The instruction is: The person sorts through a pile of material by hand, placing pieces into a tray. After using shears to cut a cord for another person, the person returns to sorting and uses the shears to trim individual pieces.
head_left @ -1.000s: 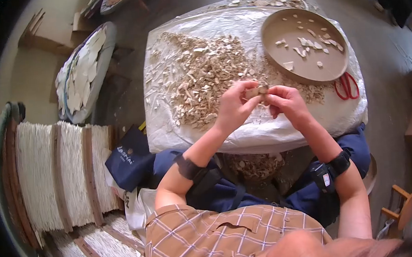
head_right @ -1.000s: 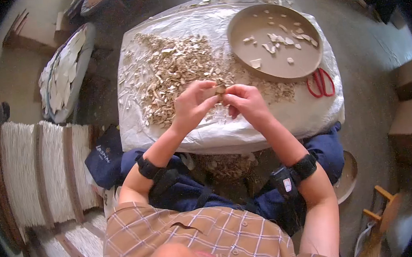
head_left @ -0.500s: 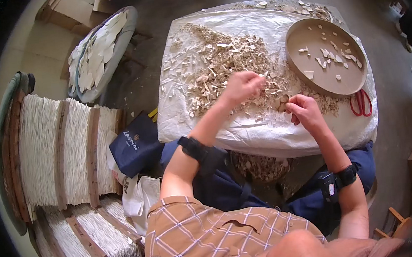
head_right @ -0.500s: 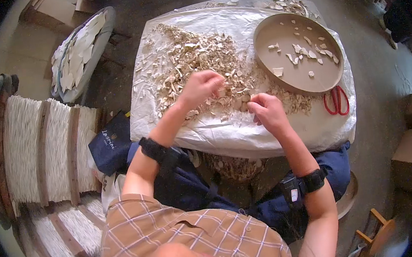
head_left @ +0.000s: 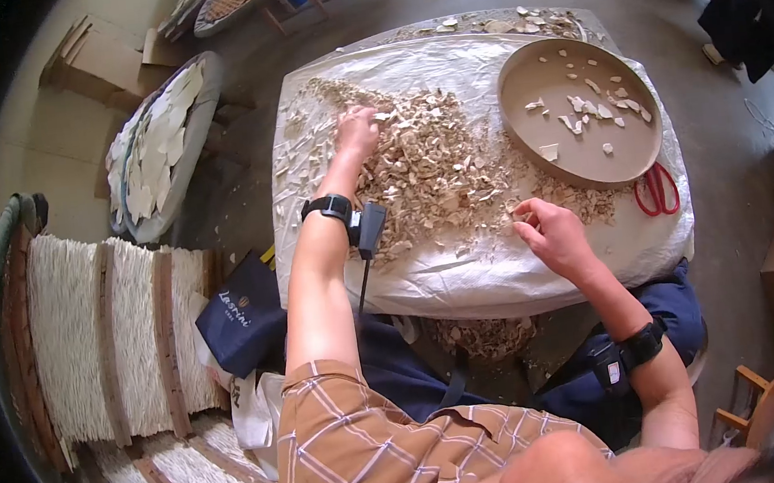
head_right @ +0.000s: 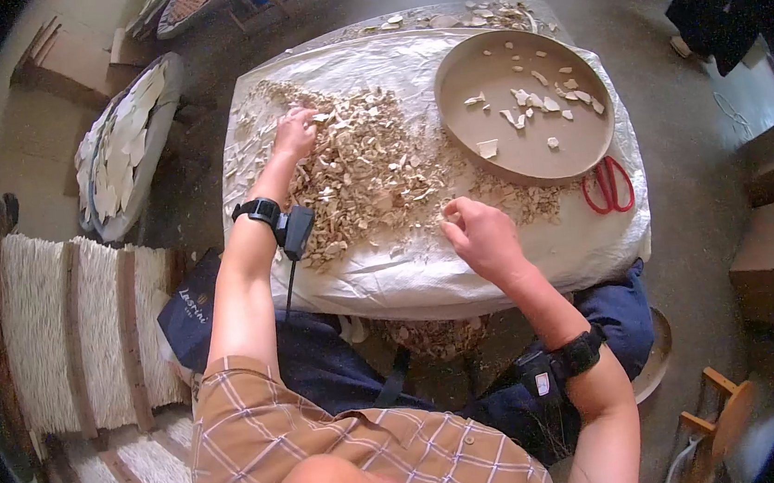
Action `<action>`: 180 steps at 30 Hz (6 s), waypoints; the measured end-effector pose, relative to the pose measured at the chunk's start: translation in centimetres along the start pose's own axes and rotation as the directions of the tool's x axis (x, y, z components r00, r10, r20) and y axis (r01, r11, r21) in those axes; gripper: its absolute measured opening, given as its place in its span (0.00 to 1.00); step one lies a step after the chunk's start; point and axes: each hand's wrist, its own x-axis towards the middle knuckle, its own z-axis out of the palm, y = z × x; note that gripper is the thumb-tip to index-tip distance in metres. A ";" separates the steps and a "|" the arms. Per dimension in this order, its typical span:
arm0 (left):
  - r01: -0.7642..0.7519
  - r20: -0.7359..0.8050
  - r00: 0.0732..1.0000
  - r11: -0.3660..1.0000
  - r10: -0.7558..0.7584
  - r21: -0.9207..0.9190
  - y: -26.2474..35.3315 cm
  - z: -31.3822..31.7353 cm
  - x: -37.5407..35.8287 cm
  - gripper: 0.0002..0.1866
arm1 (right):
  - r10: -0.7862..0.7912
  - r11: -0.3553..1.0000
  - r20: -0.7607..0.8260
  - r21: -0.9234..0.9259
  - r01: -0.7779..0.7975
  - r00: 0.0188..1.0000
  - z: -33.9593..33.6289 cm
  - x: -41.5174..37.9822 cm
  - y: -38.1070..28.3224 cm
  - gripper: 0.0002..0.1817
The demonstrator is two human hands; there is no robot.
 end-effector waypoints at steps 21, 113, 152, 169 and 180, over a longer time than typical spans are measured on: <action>0.615 0.707 0.580 0.351 0.404 -0.706 15.3 -12.0 -10.2 0.10 | -0.015 0.853 0.002 0.522 0.012 1.000 -1.3 -0.5 -0.5 0.15; -0.023 0.670 0.700 0.945 0.249 -0.327 9.7 -17.2 -18.5 0.07 | 0.511 0.807 -0.479 0.552 -0.208 0.714 -5.5 -10.0 10.9 0.16; -0.474 -0.418 0.792 0.015 0.445 -0.881 81.7 -33.3 41.3 0.06 | 0.137 0.940 -0.230 0.337 -0.054 0.964 -73.4 -9.2 -7.7 0.19; -0.818 -0.172 0.374 0.237 0.911 -0.524 94.9 -30.4 54.7 0.10 | 0.414 0.497 -0.157 0.864 -0.079 0.897 -87.3 3.4 -0.7 0.23; -0.759 -0.214 0.377 0.169 0.901 -0.629 94.4 -30.7 56.0 0.07 | 0.577 0.400 -0.210 0.915 -0.049 0.789 -86.9 6.7 -0.1 0.17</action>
